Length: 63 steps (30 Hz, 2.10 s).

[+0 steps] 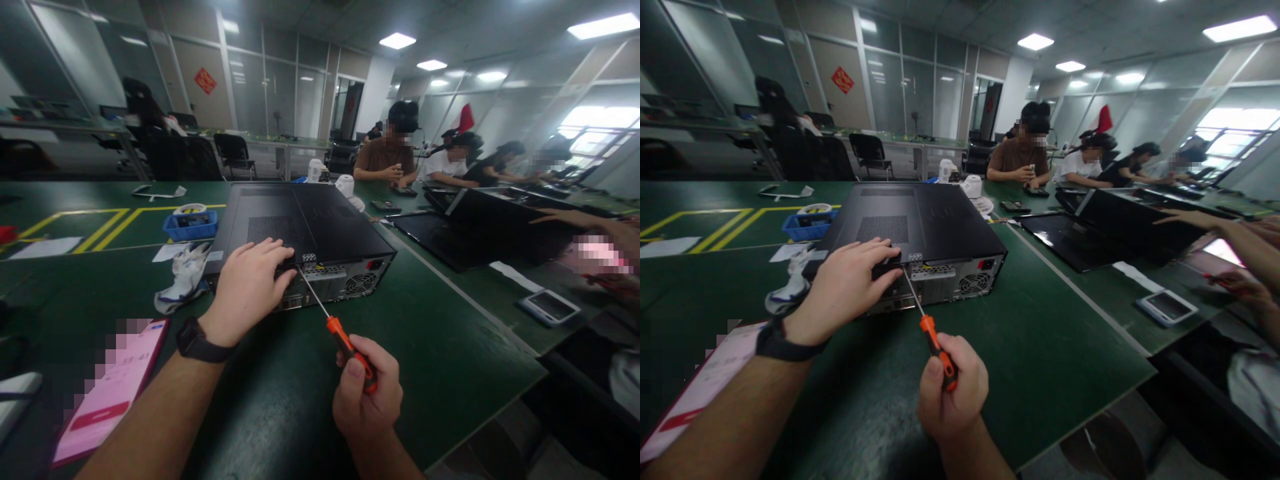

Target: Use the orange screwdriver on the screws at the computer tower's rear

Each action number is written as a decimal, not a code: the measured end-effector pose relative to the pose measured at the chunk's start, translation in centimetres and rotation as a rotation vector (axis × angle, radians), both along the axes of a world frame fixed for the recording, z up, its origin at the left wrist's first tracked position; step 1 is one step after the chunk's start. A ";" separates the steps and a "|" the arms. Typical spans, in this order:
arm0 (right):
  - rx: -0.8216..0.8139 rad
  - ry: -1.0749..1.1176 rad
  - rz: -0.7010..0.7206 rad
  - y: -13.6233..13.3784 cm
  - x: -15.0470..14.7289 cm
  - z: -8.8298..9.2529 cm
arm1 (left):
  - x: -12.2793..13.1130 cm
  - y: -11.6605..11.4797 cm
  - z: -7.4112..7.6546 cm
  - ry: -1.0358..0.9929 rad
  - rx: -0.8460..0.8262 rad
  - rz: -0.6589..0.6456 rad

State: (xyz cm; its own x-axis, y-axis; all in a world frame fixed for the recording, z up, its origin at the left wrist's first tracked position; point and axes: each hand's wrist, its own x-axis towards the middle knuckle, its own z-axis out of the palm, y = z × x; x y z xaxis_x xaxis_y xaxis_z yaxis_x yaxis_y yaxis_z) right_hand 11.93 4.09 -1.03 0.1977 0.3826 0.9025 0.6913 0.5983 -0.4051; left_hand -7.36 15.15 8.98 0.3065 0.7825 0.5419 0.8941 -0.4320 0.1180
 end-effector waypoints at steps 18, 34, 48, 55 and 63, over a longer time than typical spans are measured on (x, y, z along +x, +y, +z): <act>0.075 -0.006 0.104 0.5 -0.4 1.5 | 0.0 0.0 0.0 0.005 -0.019 0.008; 0.084 -0.007 0.048 0.5 -0.4 1.2 | 0.0 -0.1 0.0 0.003 -0.028 0.018; 0.063 0.005 0.093 0.4 -0.2 1.0 | 0.1 -0.1 0.2 0.000 -0.037 0.018; 0.002 0.026 -0.033 0.1 -0.2 0.2 | 0.0 -0.2 0.1 0.016 -0.043 0.029; 0.064 0.015 0.125 0.5 -0.2 1.1 | 0.0 -0.1 0.2 0.011 -0.027 0.016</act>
